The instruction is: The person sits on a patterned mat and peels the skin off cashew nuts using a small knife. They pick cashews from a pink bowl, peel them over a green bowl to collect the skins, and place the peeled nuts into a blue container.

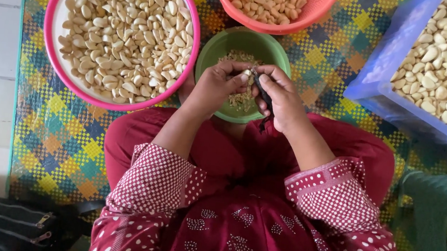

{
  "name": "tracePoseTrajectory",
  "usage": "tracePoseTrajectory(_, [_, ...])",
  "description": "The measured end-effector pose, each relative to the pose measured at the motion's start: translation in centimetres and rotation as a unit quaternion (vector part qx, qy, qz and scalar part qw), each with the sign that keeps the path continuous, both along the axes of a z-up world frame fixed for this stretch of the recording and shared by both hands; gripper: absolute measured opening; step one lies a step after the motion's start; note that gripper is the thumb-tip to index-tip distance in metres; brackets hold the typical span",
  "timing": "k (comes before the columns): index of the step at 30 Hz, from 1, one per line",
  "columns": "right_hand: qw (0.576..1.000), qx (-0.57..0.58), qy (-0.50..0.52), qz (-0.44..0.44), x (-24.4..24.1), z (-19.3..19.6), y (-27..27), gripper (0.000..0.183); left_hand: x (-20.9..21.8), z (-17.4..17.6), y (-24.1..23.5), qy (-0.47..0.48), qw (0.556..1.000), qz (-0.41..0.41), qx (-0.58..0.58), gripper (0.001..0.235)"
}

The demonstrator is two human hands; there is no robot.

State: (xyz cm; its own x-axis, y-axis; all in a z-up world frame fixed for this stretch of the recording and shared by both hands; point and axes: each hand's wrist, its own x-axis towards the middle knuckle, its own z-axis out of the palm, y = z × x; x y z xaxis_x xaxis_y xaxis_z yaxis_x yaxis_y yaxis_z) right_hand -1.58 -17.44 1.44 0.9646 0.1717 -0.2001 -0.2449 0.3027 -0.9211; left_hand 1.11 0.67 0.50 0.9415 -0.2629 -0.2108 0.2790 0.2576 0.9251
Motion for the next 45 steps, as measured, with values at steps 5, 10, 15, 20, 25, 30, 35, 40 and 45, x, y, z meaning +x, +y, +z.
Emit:
tracePoseTrajectory(5, [0.991,-0.106,-0.083,0.002,0.3,0.1,-0.1,0.019,0.1,0.4,0.0,-0.001,1.000,0.020,0.005,0.031])
tracePoseTrajectory(10, [0.981,-0.171,-0.089,-0.009,1.0,-0.9,-0.4,0.019,2.3,0.4,-0.1,-0.067,0.994,0.068,0.059,0.032])
tracePoseTrajectory(15, [0.933,-0.346,-0.061,0.081,1.5,1.2,0.3,0.032,10.6,3.4,-0.9,-0.135,0.971,0.030,0.193,0.047])
tracePoseTrajectory(20, [0.867,-0.476,-0.037,0.144,2.3,0.9,-0.3,0.045,13.4,3.0,2.2,-0.230,0.892,0.038,0.388,0.053])
tracePoseTrajectory(25, [0.827,-0.534,-0.086,0.154,2.2,0.3,-0.2,0.030,9.9,2.6,13.9,-0.073,0.836,0.122,0.531,0.038])
tracePoseTrajectory(30, [0.813,-0.547,-0.111,0.165,2.3,0.2,0.4,0.027,9.5,-3.2,20.6,-0.049,0.757,0.192,0.623,0.027])
tracePoseTrajectory(35, [0.817,-0.546,-0.114,0.145,2.0,-0.1,0.0,0.027,10.2,-5.4,19.1,0.016,0.709,0.095,0.698,0.020])
tracePoseTrajectory(40, [0.797,-0.571,-0.076,0.180,1.8,1.7,0.6,0.029,9.8,-4.5,18.3,0.025,0.681,0.079,0.727,0.025])
tracePoseTrajectory(45, [0.795,-0.573,-0.110,0.163,1.9,0.3,0.1,0.019,9.4,-4.3,18.3,0.022,0.734,0.165,0.658,0.023])
